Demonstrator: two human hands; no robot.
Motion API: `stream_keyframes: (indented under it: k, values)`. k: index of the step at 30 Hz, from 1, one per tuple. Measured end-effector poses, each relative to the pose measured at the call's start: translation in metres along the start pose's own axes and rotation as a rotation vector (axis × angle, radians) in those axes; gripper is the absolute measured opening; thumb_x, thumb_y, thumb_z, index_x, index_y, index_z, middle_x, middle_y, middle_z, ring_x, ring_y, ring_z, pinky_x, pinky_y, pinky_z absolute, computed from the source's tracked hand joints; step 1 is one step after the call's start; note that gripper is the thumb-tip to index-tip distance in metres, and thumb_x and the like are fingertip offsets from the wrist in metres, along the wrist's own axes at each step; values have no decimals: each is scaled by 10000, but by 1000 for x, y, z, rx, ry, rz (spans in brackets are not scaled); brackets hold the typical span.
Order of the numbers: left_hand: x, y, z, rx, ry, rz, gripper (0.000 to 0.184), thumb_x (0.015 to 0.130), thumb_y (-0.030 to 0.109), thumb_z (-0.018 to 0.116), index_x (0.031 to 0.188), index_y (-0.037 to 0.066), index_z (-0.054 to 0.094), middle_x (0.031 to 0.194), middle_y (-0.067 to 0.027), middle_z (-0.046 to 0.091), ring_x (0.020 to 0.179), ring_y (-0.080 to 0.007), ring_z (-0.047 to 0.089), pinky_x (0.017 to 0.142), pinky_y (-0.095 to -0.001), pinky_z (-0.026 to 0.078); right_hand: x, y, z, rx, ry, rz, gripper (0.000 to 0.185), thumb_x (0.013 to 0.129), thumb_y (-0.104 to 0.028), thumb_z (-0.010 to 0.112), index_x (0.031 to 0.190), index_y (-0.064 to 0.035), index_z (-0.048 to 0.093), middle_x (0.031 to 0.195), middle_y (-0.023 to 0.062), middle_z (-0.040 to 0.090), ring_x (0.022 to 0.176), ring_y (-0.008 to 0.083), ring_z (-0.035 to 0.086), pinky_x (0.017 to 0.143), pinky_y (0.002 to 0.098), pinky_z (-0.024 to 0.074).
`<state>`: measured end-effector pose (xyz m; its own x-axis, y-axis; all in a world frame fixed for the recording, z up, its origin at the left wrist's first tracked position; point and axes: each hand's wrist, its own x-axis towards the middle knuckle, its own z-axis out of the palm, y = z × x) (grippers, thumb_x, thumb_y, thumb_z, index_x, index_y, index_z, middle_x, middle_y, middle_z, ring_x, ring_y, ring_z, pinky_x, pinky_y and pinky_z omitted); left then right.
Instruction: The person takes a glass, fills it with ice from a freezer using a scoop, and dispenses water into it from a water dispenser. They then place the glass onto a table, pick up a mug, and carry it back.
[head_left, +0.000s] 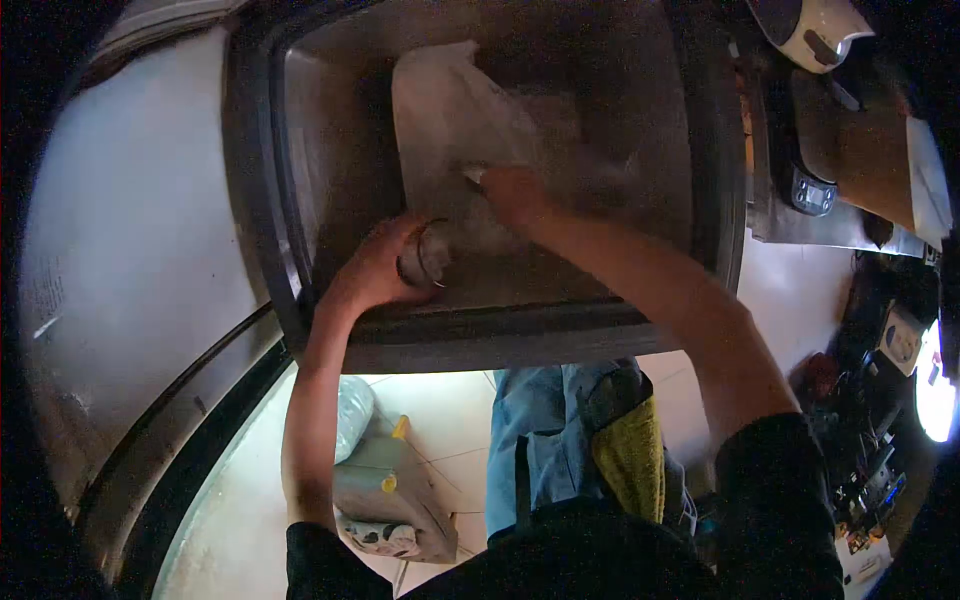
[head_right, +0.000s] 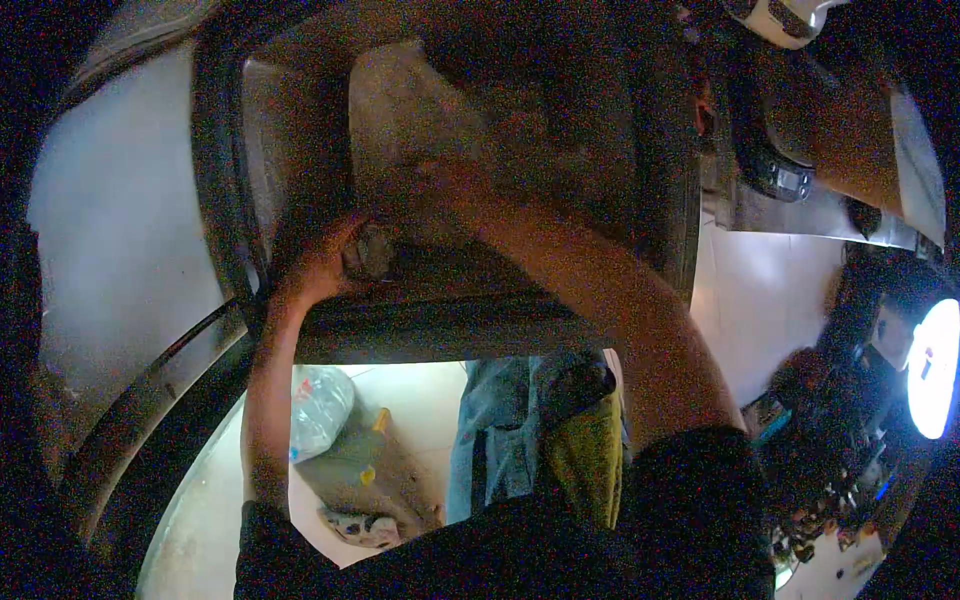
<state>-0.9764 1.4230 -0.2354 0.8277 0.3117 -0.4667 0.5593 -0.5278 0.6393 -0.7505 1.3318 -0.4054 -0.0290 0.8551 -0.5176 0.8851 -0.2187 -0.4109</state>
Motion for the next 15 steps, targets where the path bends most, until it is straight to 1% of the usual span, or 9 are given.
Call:
stream_keyframes:
  k: [2, 3, 5, 7, 10, 11, 13, 14, 15]
  values:
    - [5, 11, -5, -1, -74, -51, 973, 580, 289, 929, 1405, 81, 455, 1372, -173, 510, 1281, -328, 502, 1089, -410, 412, 1, -4, -2, 31, 23, 23, 209, 938, -183, 558, 1027, -73, 712, 912, 148, 700, 831, 324, 692, 721, 469, 553]
    - [7, 10, -4, -25, -64, -48, 989, 572, 305, 931, 1410, 80, 454, 1387, -177, 508, 1290, -331, 499, 1100, -409, 406, 8, -1, 4, 64, 6, 54, 218, 945, -182, 546, 1055, -86, 709, 937, 148, 702, 849, 323, 693, 737, 472, 553]
    - [13, 9, 2, -80, -51, -36, 1022, 556, 336, 936, 1419, 77, 453, 1418, -185, 505, 1310, -337, 494, 1123, -408, 394, 10, 4, 27, 99, 99, 56, 243, 960, -176, 524, 1109, -86, 693, 982, 159, 701, 896, 323, 692, 766, 470, 555]
    - [15, 5, 8, -76, -27, -17, 1005, 570, 329, 934, 1415, 86, 447, 1399, -169, 503, 1309, -326, 482, 1116, -415, 390, 6, -3, 46, 98, 327, -10, 272, 975, -165, 501, 1161, -59, 668, 1024, 181, 694, 954, 326, 686, 794, 458, 557]
    - [9, 0, 8, -118, -10, -14, 1018, 572, 330, 936, 1424, 88, 433, 1400, -163, 493, 1313, -323, 473, 1118, -416, 383, 16, -35, 45, 173, 102, 281, 291, 966, -143, 504, 1161, 15, 649, 1037, 212, 681, 1011, 345, 666, 831, 461, 553]
    - [9, 1, 7, -141, -9, -11, 1029, 568, 332, 937, 1429, 87, 428, 1406, -163, 488, 1315, -324, 471, 1121, -415, 381, 17, -32, 44, 229, 58, 265, 291, 956, -135, 515, 1155, 34, 644, 1044, 217, 679, 1017, 353, 662, 834, 466, 552]
    - [9, 9, -1, -106, -46, -88, 1029, 570, 328, 935, 1432, 86, 427, 1407, -166, 487, 1318, -327, 468, 1125, -415, 378, 26, -23, 47, 342, -25, 223, 295, 937, -121, 537, 1141, 70, 633, 1057, 226, 673, 1029, 369, 654, 841, 476, 551]
    - [9, 12, -1, -91, -66, -128, 1029, 571, 326, 934, 1434, 85, 427, 1408, -167, 487, 1320, -328, 466, 1126, -415, 376, 25, -23, 52, 284, -9, 228, 292, 920, -123, 558, 1127, 65, 642, 1073, 225, 672, 1022, 375, 655, 843, 479, 549]
    - [7, 9, 2, -88, -38, -100, 1026, 570, 325, 934, 1431, 87, 431, 1407, -165, 489, 1322, -330, 464, 1128, -415, 374, 25, -25, 52, 221, 10, 231, 290, 903, -126, 580, 1113, 60, 651, 1090, 224, 671, 1016, 382, 655, 845, 483, 546]
